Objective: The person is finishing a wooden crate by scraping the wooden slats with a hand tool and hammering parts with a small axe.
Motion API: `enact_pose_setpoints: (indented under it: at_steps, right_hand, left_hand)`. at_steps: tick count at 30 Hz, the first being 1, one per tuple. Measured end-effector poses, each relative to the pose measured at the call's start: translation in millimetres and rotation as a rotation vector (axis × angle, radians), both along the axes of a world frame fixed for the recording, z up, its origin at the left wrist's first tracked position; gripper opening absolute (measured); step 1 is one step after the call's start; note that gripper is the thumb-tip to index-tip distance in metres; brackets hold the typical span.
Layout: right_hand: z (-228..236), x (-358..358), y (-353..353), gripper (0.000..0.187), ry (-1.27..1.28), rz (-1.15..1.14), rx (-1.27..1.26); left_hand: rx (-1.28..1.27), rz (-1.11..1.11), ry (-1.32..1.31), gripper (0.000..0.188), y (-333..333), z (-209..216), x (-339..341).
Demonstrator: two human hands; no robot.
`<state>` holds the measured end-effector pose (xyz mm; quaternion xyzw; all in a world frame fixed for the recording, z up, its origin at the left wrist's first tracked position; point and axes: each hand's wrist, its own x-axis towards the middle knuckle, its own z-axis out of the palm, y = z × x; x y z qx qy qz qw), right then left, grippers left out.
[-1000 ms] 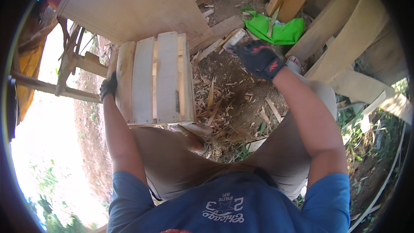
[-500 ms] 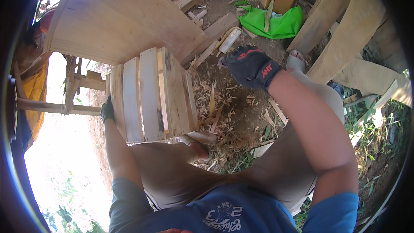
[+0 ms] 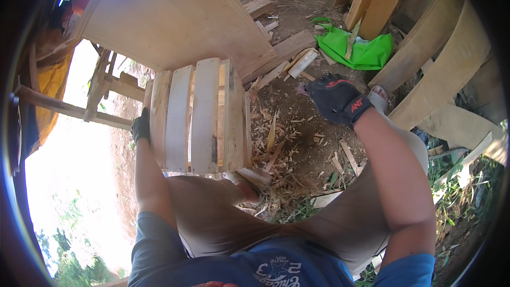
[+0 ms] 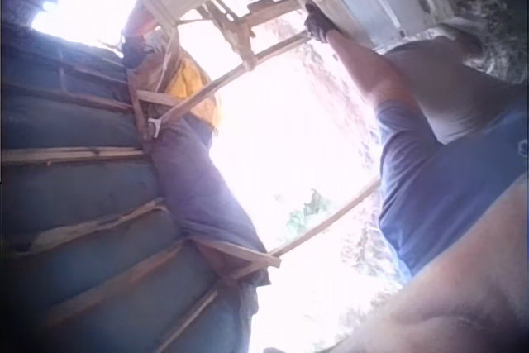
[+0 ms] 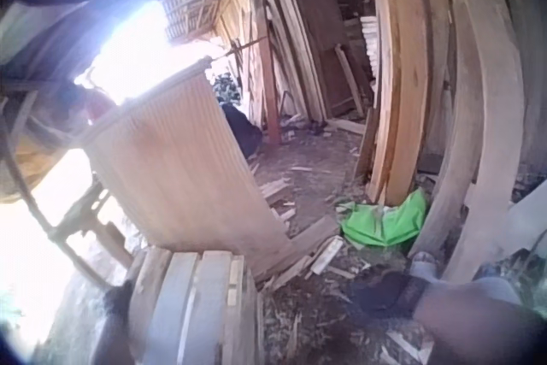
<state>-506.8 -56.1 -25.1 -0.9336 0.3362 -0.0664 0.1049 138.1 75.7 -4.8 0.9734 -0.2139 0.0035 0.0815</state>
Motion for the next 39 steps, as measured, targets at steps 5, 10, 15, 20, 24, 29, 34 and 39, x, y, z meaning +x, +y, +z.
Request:
enact_pose_setpoints:
  at_steps: [5, 10, 15, 20, 24, 29, 34, 39]
  right_hand:
    - [-9, -8, -5, 0.033, 0.003, 0.055, -0.03]
    - [-8, 2, -2, 0.036, 0.068, -0.102, 0.131]
    - [-10, 6, 0, 0.035, 0.132, -0.072, 0.12]
    - [-23, -9, -2, 0.034, 0.027, -0.027, -0.013]
    - [-26, 6, 3, 0.028, -0.086, -0.112, 0.014]
    - [-31, 41, 4, 0.031, -0.054, -0.283, 0.105]
    - [-133, 8, -41, 0.038, -0.058, -0.725, 0.221]
    - [-199, 72, 65, 0.045, 0.407, -0.484, 0.635]
  left_hand:
    - [0.081, -0.174, -0.039, 0.088, -8, 16, -20]
    - [0.086, -0.287, -0.031, 0.091, -20, 37, -62]
    - [0.035, -0.33, -0.055, 0.089, -15, 51, -98]
    - [-0.014, -0.35, -0.072, 0.087, -8, 55, -116]
    - [-0.008, -0.364, -0.078, 0.085, 4, 55, -125]
    - [-0.073, -0.391, -0.062, 0.084, 40, 69, -155]
    - [-0.098, -0.467, -0.052, 0.083, 40, 70, -192]
    - [-0.046, -0.517, -0.193, 0.074, 97, 48, -129]
